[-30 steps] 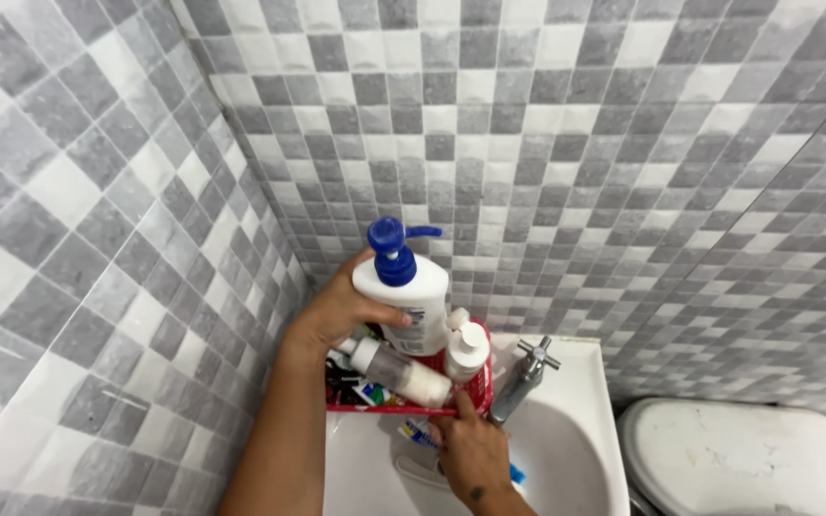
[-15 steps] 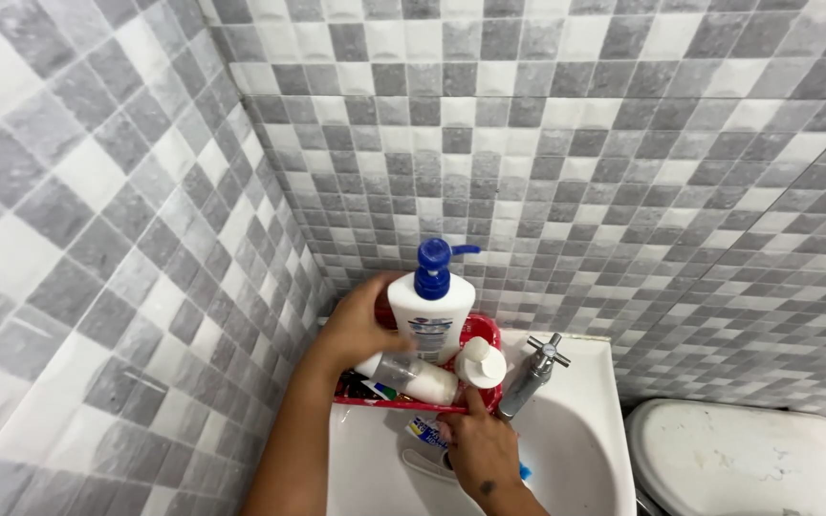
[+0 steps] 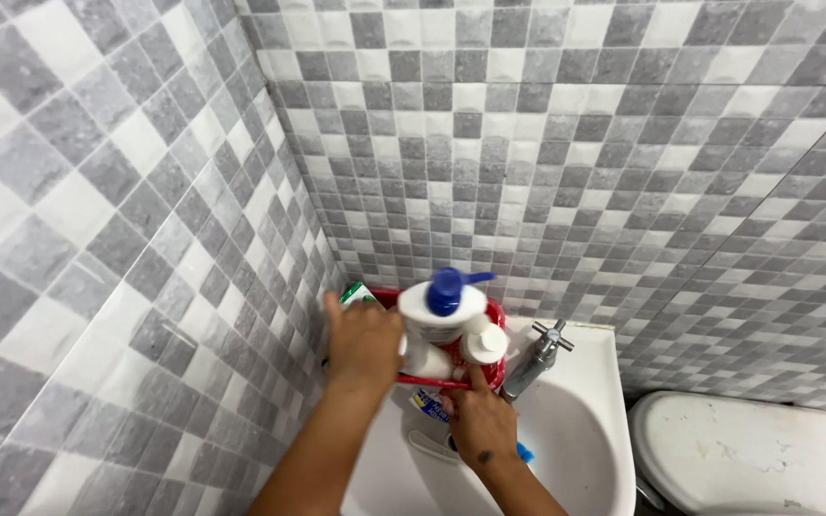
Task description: Cleaning a bathroom sink area and organizing toiletries in a basket.
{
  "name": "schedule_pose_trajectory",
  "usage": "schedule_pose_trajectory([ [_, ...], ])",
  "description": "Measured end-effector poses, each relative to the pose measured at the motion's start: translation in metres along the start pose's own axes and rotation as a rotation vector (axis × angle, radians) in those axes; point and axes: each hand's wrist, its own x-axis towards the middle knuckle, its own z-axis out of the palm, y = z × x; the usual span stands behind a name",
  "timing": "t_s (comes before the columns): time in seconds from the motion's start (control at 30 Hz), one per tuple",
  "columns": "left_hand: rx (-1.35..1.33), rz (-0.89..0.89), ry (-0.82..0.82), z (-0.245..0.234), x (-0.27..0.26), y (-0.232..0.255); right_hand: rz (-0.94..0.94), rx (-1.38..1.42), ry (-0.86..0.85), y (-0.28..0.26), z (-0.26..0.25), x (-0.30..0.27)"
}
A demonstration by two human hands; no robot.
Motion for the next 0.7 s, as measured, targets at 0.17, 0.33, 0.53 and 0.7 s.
schedule_pose_trajectory([
  [0.17, 0.249, -0.023, 0.122, -0.011, -0.002, 0.034, -0.015, 0.001, 0.007, 0.002, 0.005, 0.0],
  [0.33, -0.085, -0.053, -0.084, -0.047, -0.006, 0.025, -0.02, 0.028, 0.023, 0.003, 0.002, -0.003],
  [0.53, -1.053, 0.06, 0.611, 0.02, -0.013, 0.011, -0.05, 0.029, 0.031, 0.008, 0.004, -0.004],
  [0.7, -0.902, -0.465, 0.959, 0.083, -0.021, 0.008, -0.085, 0.038, 0.091, 0.01, 0.007, -0.007],
])
